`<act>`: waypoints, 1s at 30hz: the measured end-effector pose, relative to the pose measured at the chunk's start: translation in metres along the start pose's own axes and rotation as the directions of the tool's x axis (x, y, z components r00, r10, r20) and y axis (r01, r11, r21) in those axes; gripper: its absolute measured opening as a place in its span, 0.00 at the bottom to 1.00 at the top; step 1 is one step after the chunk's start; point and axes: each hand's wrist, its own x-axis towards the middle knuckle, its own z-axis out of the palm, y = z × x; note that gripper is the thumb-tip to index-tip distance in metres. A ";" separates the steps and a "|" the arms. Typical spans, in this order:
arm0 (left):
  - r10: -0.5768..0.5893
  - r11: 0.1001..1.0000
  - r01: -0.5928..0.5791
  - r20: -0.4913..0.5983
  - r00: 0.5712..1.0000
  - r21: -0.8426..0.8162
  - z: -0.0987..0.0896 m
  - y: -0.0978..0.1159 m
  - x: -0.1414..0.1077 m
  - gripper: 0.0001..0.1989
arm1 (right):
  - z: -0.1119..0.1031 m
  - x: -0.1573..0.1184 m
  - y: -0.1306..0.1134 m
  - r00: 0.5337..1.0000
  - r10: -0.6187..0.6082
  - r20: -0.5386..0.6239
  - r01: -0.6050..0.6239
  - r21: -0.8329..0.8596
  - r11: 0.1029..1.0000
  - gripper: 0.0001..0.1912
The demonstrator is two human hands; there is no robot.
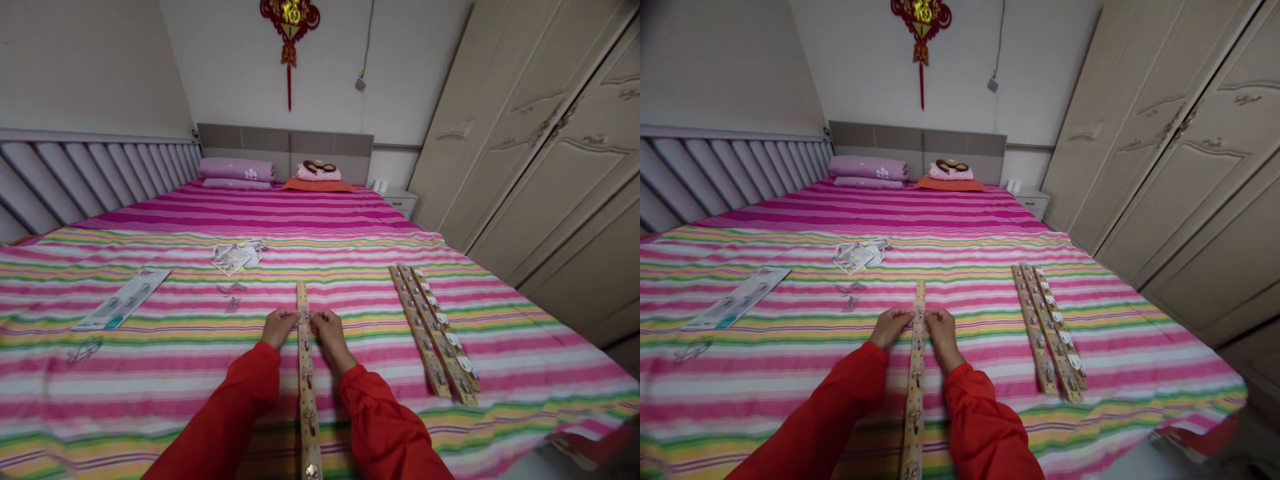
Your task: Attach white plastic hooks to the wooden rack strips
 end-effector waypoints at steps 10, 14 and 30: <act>0.352 0.596 -0.462 0.304 0.885 0.657 -0.009 0.038 -0.016 0.03 | 0.001 -0.008 -0.017 0.989 -0.058 0.133 0.061 -0.016 0.998 0.27; 0.348 0.283 -0.607 0.510 0.787 0.743 -0.008 0.059 -0.026 0.06 | 0.000 -0.010 -0.019 0.976 -0.072 0.206 0.077 -0.019 0.997 0.18; 0.188 0.982 -0.189 0.150 0.971 -0.003 -0.006 0.028 -0.023 0.18 | -0.001 -0.028 -0.037 0.943 0.240 0.232 -0.301 0.278 0.912 0.13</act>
